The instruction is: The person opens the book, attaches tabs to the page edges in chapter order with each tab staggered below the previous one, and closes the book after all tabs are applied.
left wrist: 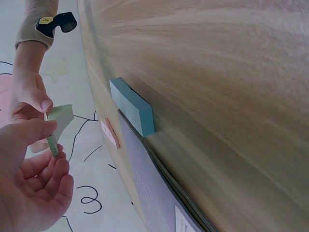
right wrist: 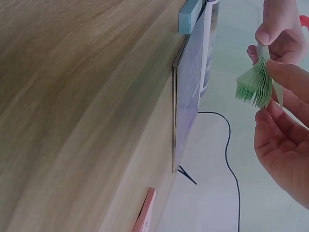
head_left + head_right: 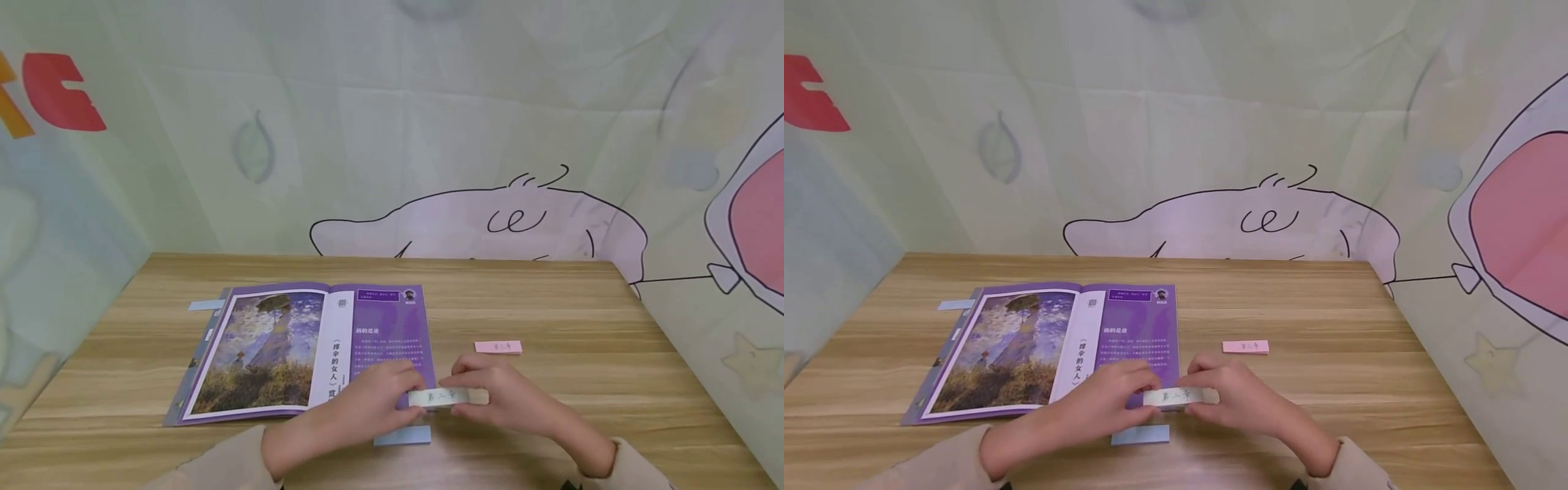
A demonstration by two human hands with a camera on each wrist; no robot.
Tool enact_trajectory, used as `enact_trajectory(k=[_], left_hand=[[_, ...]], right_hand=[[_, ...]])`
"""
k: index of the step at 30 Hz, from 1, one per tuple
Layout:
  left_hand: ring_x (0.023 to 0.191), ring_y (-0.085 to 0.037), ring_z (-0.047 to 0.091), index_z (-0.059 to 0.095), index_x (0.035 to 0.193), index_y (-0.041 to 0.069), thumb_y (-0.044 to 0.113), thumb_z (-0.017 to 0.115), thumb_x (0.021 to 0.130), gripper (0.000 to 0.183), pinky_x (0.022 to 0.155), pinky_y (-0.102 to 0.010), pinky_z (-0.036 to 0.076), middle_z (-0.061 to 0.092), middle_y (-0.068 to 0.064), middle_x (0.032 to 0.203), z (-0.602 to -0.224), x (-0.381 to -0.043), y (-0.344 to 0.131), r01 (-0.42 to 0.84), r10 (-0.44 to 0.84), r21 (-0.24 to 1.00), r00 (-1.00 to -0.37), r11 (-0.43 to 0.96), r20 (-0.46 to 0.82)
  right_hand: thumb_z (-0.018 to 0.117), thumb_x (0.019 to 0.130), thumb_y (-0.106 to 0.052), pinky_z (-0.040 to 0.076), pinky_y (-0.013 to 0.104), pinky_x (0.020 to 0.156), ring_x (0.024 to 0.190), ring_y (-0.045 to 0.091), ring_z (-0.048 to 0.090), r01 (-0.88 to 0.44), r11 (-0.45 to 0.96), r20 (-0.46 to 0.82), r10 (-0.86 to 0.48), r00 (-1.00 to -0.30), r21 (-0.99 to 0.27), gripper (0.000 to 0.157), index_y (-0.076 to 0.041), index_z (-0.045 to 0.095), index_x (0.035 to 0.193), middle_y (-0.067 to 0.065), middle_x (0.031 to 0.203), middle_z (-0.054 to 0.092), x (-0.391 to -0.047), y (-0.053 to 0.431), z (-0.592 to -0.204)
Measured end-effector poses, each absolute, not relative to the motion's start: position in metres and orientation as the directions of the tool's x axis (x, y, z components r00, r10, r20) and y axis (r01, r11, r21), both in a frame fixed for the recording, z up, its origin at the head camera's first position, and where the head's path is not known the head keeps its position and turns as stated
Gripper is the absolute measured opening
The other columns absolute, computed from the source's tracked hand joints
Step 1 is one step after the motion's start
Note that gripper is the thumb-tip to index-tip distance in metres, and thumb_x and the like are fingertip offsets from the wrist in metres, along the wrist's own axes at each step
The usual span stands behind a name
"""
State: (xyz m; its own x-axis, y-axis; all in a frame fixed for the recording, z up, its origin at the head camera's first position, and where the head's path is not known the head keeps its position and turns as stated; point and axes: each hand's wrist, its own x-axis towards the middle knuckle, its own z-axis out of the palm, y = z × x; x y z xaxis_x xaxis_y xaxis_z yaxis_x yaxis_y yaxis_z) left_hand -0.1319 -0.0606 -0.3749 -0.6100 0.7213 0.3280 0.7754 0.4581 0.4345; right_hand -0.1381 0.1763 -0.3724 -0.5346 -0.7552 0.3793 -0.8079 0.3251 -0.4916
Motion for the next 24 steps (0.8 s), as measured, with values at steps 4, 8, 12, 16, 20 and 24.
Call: enact_trajectory(k=[4,8,12,16,20,24], left_hand=[[0.066,-0.002,0.045,0.064,0.083,0.012,0.018,0.075,0.076,0.014,0.061,-0.012,0.040,0.055,0.008,0.077,-0.376,-0.133,-0.060,0.768,0.717,0.446,-0.618,0.461,0.323],[0.065,-0.001,0.043,0.064,0.082,0.013,0.019,0.076,0.076,0.014,0.060,-0.012,0.039,0.055,0.008,0.077,-0.377,-0.133,-0.060,0.764,0.715,0.444,-0.623,0.469,0.316],[0.065,0.000,0.043,0.064,0.081,0.013,0.020,0.076,0.076,0.014,0.060,-0.012,0.039,0.055,0.009,0.076,-0.378,-0.134,-0.060,0.762,0.715,0.442,-0.626,0.474,0.313],[0.065,0.000,0.043,0.064,0.080,0.013,0.020,0.076,0.076,0.014,0.059,-0.012,0.039,0.055,0.009,0.076,-0.379,-0.134,-0.060,0.766,0.714,0.435,-0.623,0.473,0.321],[0.066,0.000,0.043,0.064,0.081,0.013,0.020,0.076,0.075,0.014,0.060,-0.012,0.040,0.055,0.009,0.076,-0.381,-0.133,-0.061,0.771,0.714,0.427,-0.619,0.473,0.327],[0.066,0.000,0.044,0.065,0.082,0.014,0.020,0.076,0.075,0.015,0.061,-0.012,0.039,0.055,0.009,0.076,-0.383,-0.132,-0.061,0.771,0.713,0.425,-0.620,0.475,0.329]], right_hand=[[0.074,0.079,-0.009,0.046,0.013,0.068,0.082,0.006,0.052,-0.801,0.335,0.377,-0.749,-0.546,-0.496,0.025,-0.002,0.070,0.103,-0.005,0.093,0.057,-0.137,0.175,-0.371],[0.071,0.081,-0.007,0.047,0.016,0.066,0.080,0.005,0.051,-0.778,0.355,0.362,-0.733,-0.576,-0.518,0.020,-0.004,0.071,0.101,-0.007,0.090,0.056,-0.136,0.174,-0.370],[0.071,0.079,-0.003,0.047,0.016,0.061,0.076,0.003,0.051,-0.745,0.374,0.344,-0.712,-0.612,-0.552,0.019,-0.007,0.073,0.097,-0.009,0.085,0.056,-0.135,0.173,-0.370],[0.072,0.078,-0.002,0.045,0.017,0.055,0.069,0.001,0.049,-0.681,0.410,0.299,-0.676,-0.674,-0.607,0.016,-0.011,0.074,0.090,-0.012,0.080,0.056,-0.134,0.171,-0.371],[0.073,0.077,-0.003,0.044,0.018,0.051,0.063,0.000,0.047,-0.604,0.443,0.249,-0.630,-0.735,-0.662,0.012,-0.013,0.073,0.083,-0.012,0.075,0.057,-0.133,0.168,-0.371],[0.073,0.076,-0.001,0.046,0.019,0.051,0.063,0.000,0.048,-0.555,0.453,0.222,-0.600,-0.769,-0.698,0.011,-0.012,0.072,0.080,-0.011,0.072,0.058,-0.132,0.166,-0.371]])
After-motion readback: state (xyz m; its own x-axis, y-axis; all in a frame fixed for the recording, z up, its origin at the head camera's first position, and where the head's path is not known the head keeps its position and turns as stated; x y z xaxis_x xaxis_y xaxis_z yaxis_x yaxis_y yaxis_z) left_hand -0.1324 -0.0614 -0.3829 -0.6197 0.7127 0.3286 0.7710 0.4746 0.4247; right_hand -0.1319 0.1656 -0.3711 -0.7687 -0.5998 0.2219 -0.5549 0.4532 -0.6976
